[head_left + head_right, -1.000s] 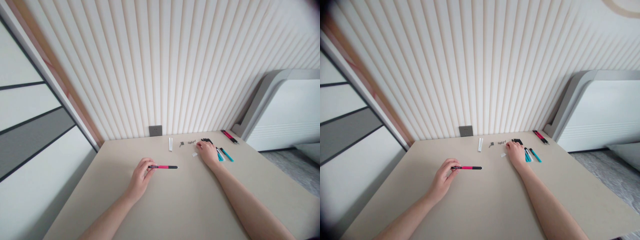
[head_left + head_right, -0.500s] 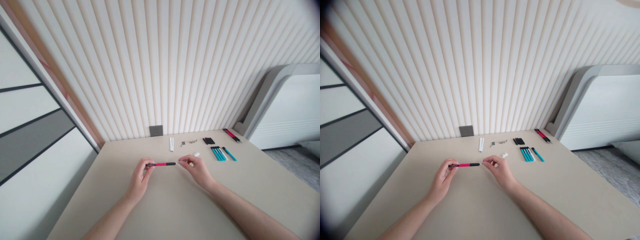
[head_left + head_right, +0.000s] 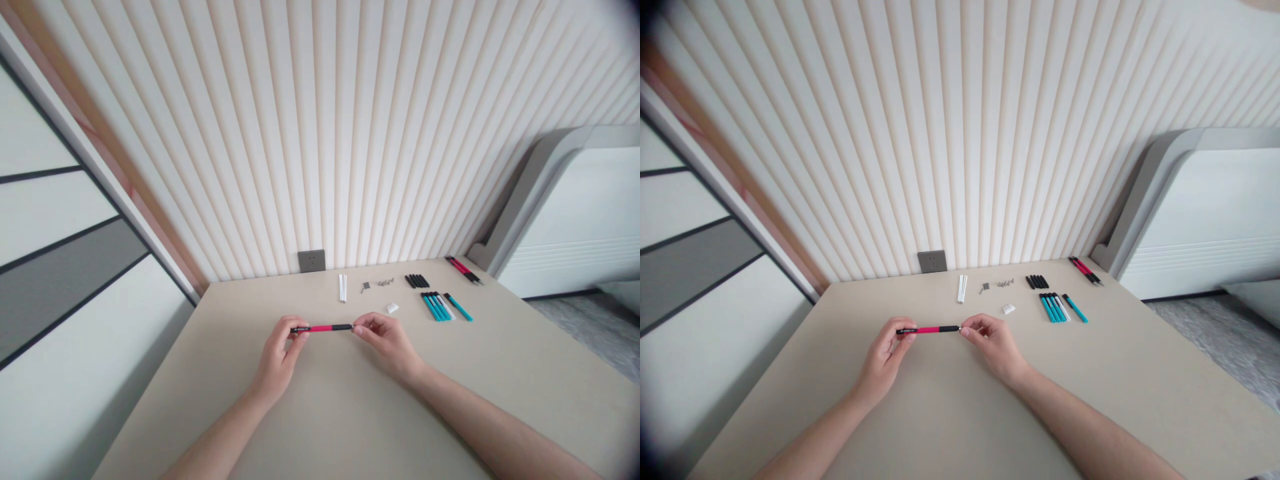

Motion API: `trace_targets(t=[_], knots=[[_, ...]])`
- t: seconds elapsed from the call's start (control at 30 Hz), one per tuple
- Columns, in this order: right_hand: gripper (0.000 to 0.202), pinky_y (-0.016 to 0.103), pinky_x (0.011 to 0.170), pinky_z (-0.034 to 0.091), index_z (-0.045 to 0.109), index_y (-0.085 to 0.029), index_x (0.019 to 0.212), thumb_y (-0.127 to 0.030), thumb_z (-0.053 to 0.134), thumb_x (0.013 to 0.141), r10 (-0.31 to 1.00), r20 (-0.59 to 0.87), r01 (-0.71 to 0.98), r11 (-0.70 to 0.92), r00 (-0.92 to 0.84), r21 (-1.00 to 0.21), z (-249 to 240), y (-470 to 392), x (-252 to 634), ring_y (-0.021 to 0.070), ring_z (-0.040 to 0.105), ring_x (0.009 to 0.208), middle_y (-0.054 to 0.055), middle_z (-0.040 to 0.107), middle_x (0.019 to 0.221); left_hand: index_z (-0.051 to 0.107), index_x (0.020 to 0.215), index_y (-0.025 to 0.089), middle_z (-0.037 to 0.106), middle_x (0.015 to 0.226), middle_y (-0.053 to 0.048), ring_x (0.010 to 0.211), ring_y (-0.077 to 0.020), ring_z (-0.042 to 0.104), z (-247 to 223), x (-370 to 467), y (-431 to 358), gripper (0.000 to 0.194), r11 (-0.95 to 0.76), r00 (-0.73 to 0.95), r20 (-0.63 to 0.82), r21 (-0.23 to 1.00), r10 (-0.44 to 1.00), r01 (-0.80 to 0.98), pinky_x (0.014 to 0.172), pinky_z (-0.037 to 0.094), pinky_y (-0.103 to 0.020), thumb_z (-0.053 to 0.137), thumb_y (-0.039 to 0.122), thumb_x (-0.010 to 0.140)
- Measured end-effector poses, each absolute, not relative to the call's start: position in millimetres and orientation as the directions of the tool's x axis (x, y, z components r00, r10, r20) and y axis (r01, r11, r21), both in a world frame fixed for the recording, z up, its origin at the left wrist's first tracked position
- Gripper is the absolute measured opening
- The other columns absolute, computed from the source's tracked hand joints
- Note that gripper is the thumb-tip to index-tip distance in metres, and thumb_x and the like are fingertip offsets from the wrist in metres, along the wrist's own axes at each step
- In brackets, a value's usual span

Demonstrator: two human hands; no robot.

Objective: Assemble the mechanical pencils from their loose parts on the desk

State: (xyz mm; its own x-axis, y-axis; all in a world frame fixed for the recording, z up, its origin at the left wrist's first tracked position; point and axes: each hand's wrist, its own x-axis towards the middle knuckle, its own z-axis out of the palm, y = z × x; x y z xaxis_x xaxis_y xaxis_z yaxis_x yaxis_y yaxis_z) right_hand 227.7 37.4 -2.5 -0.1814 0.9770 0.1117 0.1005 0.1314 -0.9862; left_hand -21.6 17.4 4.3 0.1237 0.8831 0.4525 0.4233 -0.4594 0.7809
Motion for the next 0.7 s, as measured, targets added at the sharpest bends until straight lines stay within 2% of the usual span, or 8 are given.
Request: trace_targets(t=[0.37, 0.7], knots=[[0.027, 0.029, 0.068, 0.045, 0.072, -0.021, 0.09, -0.045, 0.064, 0.083, 0.967, 0.165, 0.241, 0.209, -0.193, -0.948, 5, 37, 233, 0.0171, 0.057, 0.075, 0.004, 0.069, 0.084, 0.063, 0.098, 0.021, 0.062, 0.099, -0.005, 0.091, -0.018, 0.06, 7, -21, 18, 0.01, -0.512, 0.19, 0.487, 0.705, 0.852, 0.491, 0.078, 0.051, -0.03, 0.054, 0.023, 0.093], [0.023, 0.03, 0.07, 0.046, 0.071, -0.021, 0.09, -0.042, 0.06, 0.085, 0.936, 0.252, 0.283, 0.318, -0.246, -0.905, 7, 41, 237, 0.0164, 0.057, 0.074, 0.004, 0.066, 0.084, 0.063, 0.094, 0.022, 0.065, 0.089, -0.003, 0.083, -0.017, 0.063, 5, -18, 17, 0.008, -0.506, 0.215, 0.471, 0.671, 0.856, 0.542, 0.074, 0.053, -0.029, 0.059, 0.02, 0.088]])
